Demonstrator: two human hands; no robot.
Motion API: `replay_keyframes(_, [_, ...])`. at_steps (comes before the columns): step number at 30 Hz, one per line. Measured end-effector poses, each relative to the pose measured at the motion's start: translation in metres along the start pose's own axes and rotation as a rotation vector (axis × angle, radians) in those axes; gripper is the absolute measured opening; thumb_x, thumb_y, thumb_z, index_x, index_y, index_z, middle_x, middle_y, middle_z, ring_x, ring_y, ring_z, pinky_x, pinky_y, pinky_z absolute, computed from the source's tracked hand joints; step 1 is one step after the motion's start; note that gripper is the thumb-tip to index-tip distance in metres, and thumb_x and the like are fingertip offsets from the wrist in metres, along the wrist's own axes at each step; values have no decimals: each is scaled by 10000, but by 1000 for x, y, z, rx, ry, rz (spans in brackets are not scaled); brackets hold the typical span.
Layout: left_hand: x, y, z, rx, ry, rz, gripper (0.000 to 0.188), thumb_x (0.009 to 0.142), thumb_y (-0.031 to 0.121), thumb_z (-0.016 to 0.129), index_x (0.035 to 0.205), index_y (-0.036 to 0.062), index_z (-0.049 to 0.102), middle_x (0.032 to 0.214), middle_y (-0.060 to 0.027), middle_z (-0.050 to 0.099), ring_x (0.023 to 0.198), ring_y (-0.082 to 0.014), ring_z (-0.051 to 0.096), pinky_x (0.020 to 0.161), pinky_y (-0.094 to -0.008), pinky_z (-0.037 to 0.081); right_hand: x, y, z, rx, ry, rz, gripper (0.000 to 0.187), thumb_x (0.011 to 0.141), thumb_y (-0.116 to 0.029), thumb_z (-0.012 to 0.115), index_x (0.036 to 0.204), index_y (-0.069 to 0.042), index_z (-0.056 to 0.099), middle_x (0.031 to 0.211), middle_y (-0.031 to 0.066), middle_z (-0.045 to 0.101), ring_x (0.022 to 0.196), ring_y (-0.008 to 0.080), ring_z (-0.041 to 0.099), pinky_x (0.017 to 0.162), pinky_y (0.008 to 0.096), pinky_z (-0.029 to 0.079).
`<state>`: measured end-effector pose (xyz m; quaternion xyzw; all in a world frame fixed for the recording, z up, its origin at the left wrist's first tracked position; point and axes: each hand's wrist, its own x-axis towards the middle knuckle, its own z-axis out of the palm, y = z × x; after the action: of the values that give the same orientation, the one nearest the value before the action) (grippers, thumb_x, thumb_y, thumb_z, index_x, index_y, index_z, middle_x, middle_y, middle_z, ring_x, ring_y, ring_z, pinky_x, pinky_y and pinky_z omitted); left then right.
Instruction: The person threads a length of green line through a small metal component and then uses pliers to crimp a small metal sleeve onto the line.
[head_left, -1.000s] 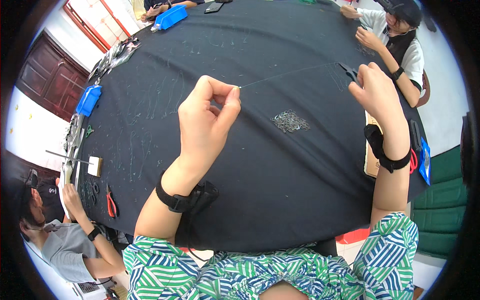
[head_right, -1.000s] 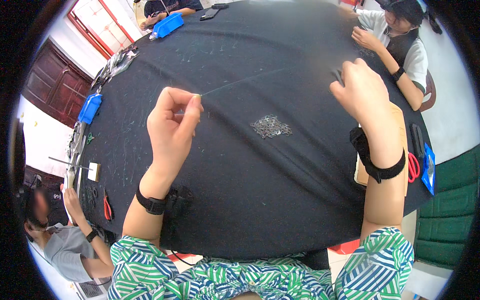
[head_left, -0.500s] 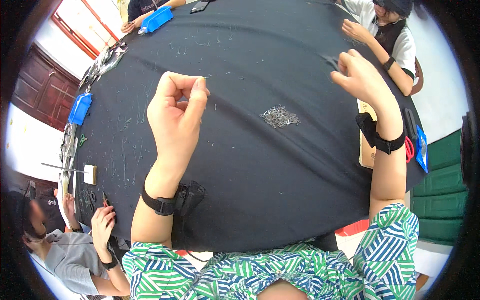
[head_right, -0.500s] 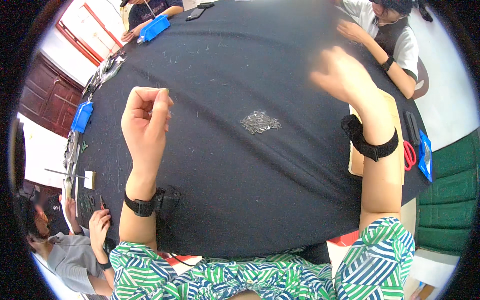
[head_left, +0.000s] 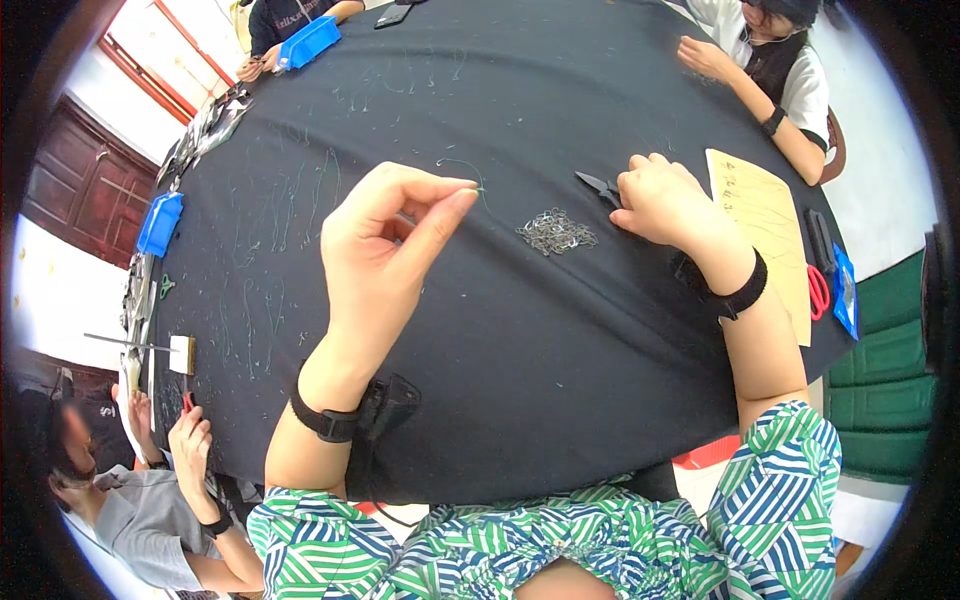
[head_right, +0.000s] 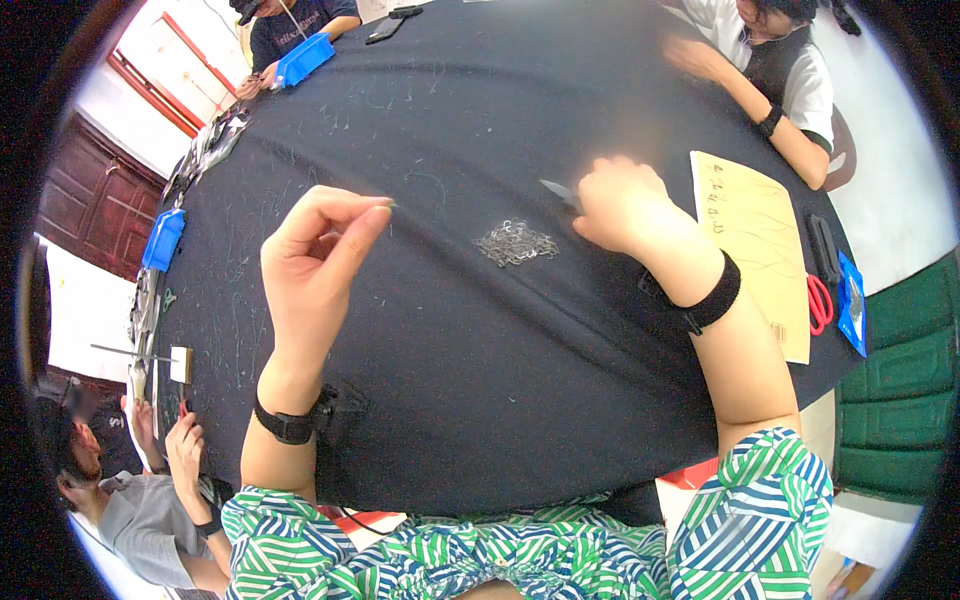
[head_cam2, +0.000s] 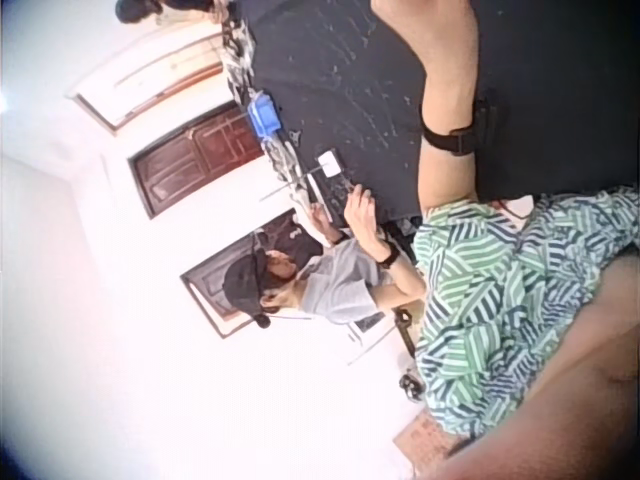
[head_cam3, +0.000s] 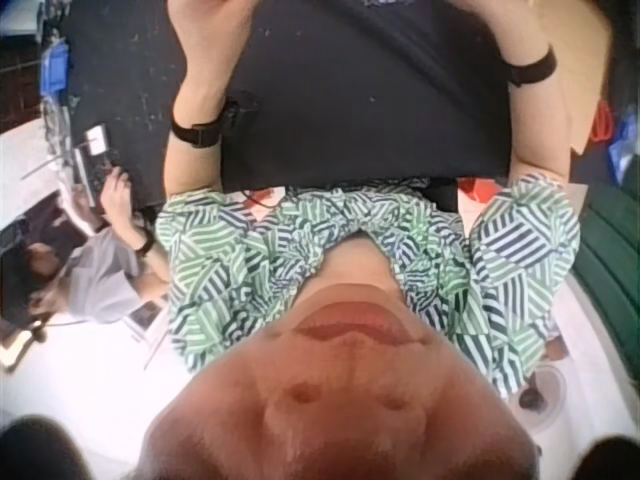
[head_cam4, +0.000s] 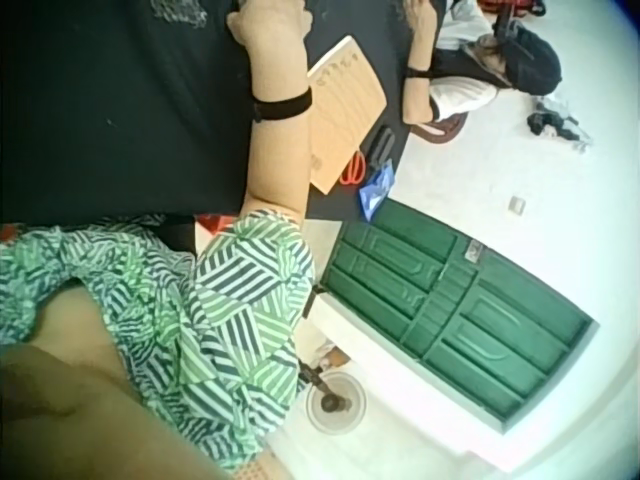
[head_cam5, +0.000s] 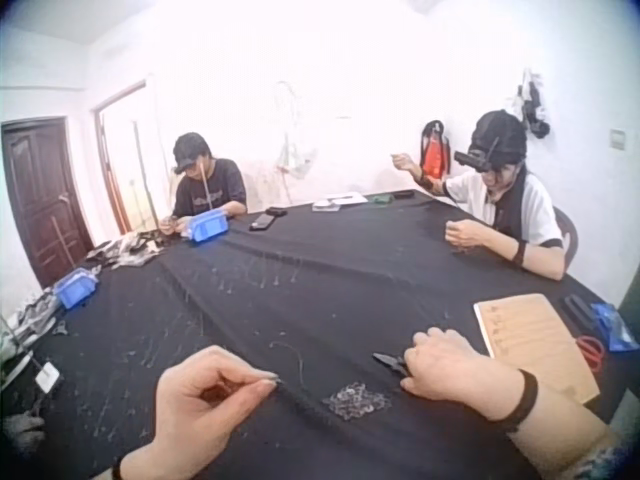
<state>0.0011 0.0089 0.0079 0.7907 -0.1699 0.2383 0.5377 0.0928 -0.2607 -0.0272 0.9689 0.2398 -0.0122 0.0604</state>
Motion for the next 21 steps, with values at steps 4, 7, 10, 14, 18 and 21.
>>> replay_keyframes(4, [-5, 2, 1, 40, -90, 12, 68, 863, -2, 706, 928, 16, 706, 877, 3, 638, 671, -1, 493, 549, -162, 360, -2, -11, -17, 253, 337, -103, 222, 834, -209, 699, 948, -35, 622, 985, 101, 614, 843, 279, 634, 747, 371, 511])
replay_keyframes(7, [-6, 1, 3, 79, -65, 54, 89, 814, 33, 753, 902, 44, 738, 797, 3, 642, 612, -24, 529, 510, -176, 376, -17, -44, -67, 1151, 13, -207, 282, 909, -199, 652, 1116, -28, 565, 1001, 66, 635, 738, 137, 649, 558, 250, 504])
replay_keyframes(10, [-6, 0, 7, 77, -57, 100, 109, 800, 29, 761, 905, 47, 740, 793, -2, 645, 601, -29, 528, 499, -182, 378, -30, -59, -74, 1599, -234, -268, 300, 948, -183, 610, 1177, -12, 521, 946, 45, 637, 705, 65, 628, 496, 180, 462])
replay_keyframes(14, [-7, 6, 9, 157, -67, 155, 118, 788, 26, 769, 900, 52, 740, 792, -2, 647, 594, -33, 529, 490, -186, 378, -27, -63, -59, 1491, -69, -348, 255, 927, -197, 613, 1045, 28, 585, 768, 47, 620, 655, 95, 578, 586, 247, 487])
replay_keyframes(18, [-8, 11, 10, 169, -90, 117, 64, 831, 7, 730, 894, 18, 725, 828, -21, 641, 690, -33, 539, 552, -170, 383, -28, -61, -62, 1267, 108, -374, 201, 903, -177, 618, 942, 20, 614, 653, 9, 556, 605, 76, 506, 551, 258, 423])
replay_keyframes(21, [-9, 11, 11, 126, -109, 88, 63, 853, 7, 709, 916, 9, 709, 825, -13, 636, 695, -29, 539, 573, -167, 395, -29, -61, -63, 1215, 177, -360, 165, 872, -161, 629, 878, 3, 624, 572, -2, 478, 560, 73, 432, 521, 284, 362])
